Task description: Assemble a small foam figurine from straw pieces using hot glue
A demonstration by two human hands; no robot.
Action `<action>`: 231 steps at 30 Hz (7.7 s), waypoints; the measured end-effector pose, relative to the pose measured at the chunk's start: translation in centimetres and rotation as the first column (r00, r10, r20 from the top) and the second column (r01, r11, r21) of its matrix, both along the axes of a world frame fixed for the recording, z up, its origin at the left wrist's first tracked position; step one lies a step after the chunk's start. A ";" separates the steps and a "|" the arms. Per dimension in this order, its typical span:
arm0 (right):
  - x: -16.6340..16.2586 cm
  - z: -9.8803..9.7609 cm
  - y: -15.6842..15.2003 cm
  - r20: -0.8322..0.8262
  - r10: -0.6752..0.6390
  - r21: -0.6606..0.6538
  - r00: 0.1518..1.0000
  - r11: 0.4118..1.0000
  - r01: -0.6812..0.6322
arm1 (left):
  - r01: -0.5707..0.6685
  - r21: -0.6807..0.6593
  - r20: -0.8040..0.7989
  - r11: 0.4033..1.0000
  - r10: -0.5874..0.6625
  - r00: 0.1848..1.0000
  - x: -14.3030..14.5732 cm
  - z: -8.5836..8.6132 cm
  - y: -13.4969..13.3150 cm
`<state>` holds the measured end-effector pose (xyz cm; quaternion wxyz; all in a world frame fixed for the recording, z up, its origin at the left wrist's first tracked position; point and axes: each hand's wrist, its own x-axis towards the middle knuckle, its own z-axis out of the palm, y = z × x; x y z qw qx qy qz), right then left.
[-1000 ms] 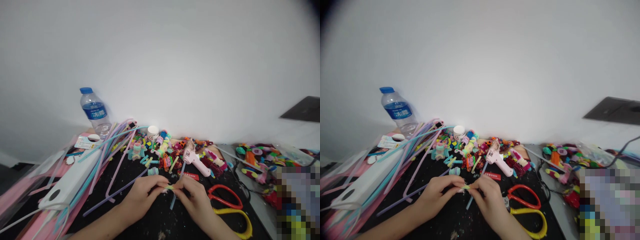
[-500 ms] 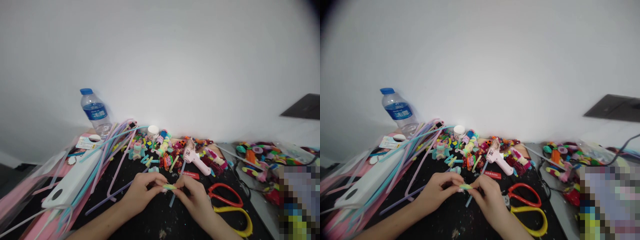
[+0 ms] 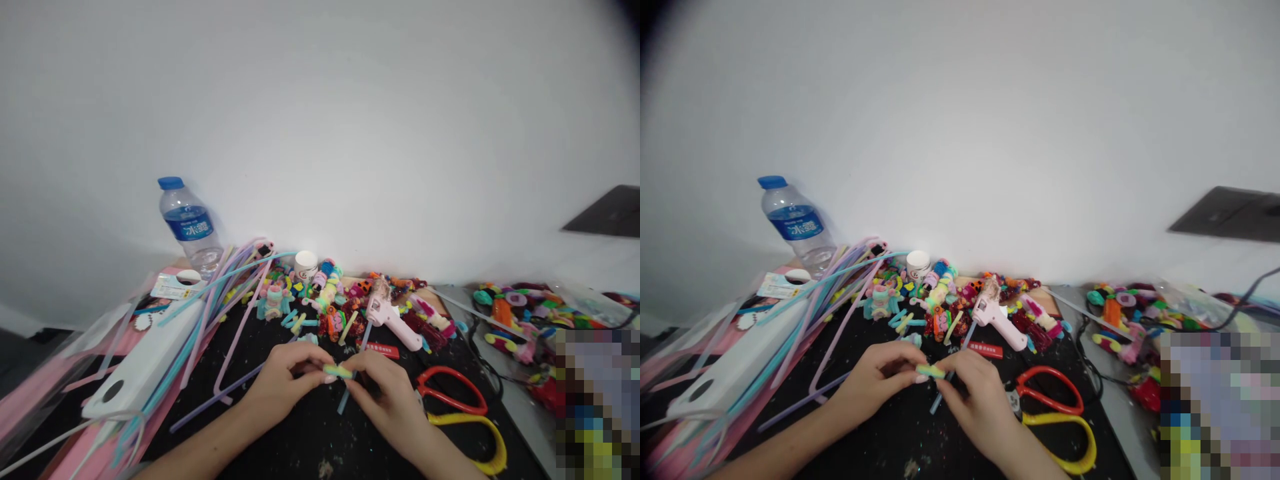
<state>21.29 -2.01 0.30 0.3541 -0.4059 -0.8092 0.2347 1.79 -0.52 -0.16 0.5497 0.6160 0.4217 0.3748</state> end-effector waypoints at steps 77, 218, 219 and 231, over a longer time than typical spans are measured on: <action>2.3 -0.2 2.4 -0.038 -0.125 -0.298 0.991 0.948 0.108 | -0.034 -0.419 0.359 0.907 0.200 0.912 -0.3 -0.3 0.6; 2.2 -0.2 2.2 -0.044 -0.117 -0.275 0.992 0.956 0.100 | -0.133 -0.354 0.289 0.926 0.244 0.926 -0.2 -0.1 0.8; 2.2 -0.2 2.2 -0.046 -0.135 -0.272 0.990 0.955 0.118 | -0.135 -0.354 0.289 0.925 0.246 0.925 -0.2 -0.1 0.8; 3.2 -1.0 2.9 0.008 -0.482 0.027 0.876 0.876 0.482 | -0.208 -0.347 0.332 0.914 0.327 0.884 -0.5 0.1 1.2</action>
